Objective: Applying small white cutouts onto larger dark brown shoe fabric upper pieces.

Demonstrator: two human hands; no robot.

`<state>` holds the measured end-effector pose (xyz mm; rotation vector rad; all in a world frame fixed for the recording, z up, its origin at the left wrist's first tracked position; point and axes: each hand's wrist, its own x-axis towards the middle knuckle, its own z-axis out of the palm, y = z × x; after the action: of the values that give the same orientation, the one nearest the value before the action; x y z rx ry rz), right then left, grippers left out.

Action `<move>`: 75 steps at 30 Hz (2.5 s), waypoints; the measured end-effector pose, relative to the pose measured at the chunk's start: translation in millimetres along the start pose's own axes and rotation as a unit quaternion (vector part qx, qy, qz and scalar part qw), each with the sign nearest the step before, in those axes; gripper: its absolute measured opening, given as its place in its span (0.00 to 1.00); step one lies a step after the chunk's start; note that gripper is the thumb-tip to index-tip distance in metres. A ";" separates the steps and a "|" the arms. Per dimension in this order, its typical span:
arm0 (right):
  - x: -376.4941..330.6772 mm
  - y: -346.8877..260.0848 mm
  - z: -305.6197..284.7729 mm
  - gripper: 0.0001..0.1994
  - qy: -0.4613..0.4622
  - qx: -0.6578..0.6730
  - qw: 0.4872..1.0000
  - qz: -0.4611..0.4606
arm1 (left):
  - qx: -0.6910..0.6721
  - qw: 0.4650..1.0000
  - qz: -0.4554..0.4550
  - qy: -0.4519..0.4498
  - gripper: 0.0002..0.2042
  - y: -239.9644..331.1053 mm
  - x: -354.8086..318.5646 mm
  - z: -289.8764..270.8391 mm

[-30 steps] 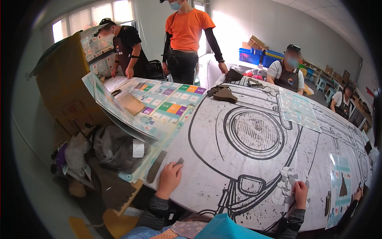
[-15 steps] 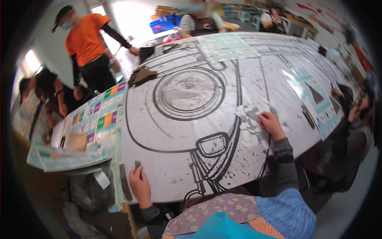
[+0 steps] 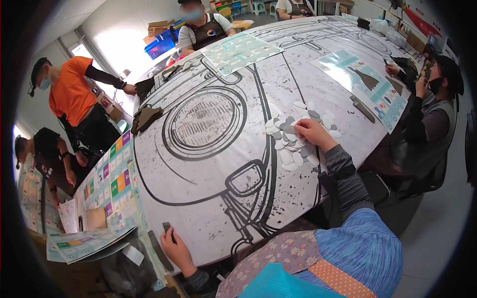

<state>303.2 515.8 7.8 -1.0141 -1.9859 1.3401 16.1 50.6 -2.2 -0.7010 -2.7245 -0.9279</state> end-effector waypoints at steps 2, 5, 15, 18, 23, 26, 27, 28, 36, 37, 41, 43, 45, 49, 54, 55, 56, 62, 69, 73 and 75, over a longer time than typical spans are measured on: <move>-0.3 -2.4 -0.7 0.11 -0.003 0.002 1.000 0.003 | -0.003 1.000 0.007 0.003 0.10 0.1 0.5 0.8; 2.5 -3.5 -1.1 0.11 -0.009 0.009 1.000 0.007 | 0.003 1.000 0.025 0.015 0.10 -3.5 -0.6 3.3; 16.6 23.5 2.9 0.10 -0.016 -0.007 1.000 -0.015 | 0.016 0.999 0.023 0.037 0.10 -13.9 -4.9 -1.2; 16.1 35.0 -8.2 0.09 -0.018 -0.011 1.000 -0.013 | 0.002 0.998 0.009 0.064 0.10 -6.5 -0.7 -0.5; 19.4 34.1 -9.9 0.09 -0.044 -0.006 0.999 -0.013 | -0.018 0.998 0.033 0.058 0.09 -3.2 0.6 -3.3; 18.2 26.0 -4.1 0.09 -0.044 0.022 0.999 0.006 | -0.024 0.996 0.038 0.072 0.09 -4.9 -0.2 -4.0; 18.3 26.5 -4.9 0.10 -0.035 0.017 0.999 0.004 | -0.025 0.997 0.034 0.072 0.09 -5.3 -0.2 -3.1; 18.2 26.9 -5.7 0.10 -0.027 0.011 1.000 0.001 | -0.026 0.996 0.036 0.073 0.09 -5.7 -0.5 -2.6; 20.5 33.8 -10.8 0.09 -0.032 0.015 0.999 -0.008 | -0.030 0.998 0.025 0.053 0.09 -3.9 1.0 -2.5; 20.3 34.3 -10.9 0.09 -0.031 0.016 0.999 -0.009 | -0.026 0.997 0.030 0.059 0.09 -3.6 1.1 -2.1; 16.6 27.8 -9.4 0.09 -0.038 0.003 0.999 -0.007 | -0.018 0.997 0.034 0.065 0.10 -5.5 0.5 -1.0; 15.1 24.4 -7.1 0.09 -0.031 0.007 0.999 -0.004 | -0.017 0.998 0.027 0.056 0.09 -4.4 0.7 -2.1; 14.9 23.4 -6.3 0.09 -0.028 0.004 1.000 -0.004 | -0.017 0.999 0.021 0.047 0.09 -3.5 1.2 -2.4; 15.3 22.1 -5.5 0.09 -0.030 0.011 0.999 -0.003 | -0.016 0.998 0.023 0.052 0.09 -2.5 1.0 -3.4; 14.2 19.8 -5.0 0.09 -0.033 0.017 0.999 -0.005 | -0.017 0.998 0.027 0.055 0.09 -1.7 1.5 -2.7; 14.4 20.5 -5.4 0.09 -0.033 0.017 0.999 -0.005 | -0.017 0.998 0.029 0.056 0.09 -2.1 1.8 -2.0; 14.6 20.7 -5.4 0.09 -0.032 0.017 0.999 -0.004 | -0.016 0.998 0.030 0.057 0.09 -2.7 1.5 -1.6; 14.8 19.8 -4.6 0.09 -0.043 0.017 0.999 -0.008 | -0.003 0.997 0.034 0.066 0.09 -6.9 0.4 0.5; 15.0 21.6 -5.3 0.09 -0.039 0.027 0.999 0.002 | -0.011 0.998 0.033 0.058 0.09 -3.0 0.9 -1.7; 14.3 20.0 -5.1 0.09 -0.041 0.029 0.999 0.005 | -0.006 0.997 0.036 0.065 0.09 -5.0 0.7 -0.1; 15.1 20.9 -5.6 0.09 -0.039 0.022 0.999 0.003 | -0.006 0.997 0.035 0.066 0.09 -5.4 0.7 0.1</move>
<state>304.9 535.8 -9.3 -0.9613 -2.0032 1.4394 12.9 47.1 -4.9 -0.7075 -2.5650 -0.9397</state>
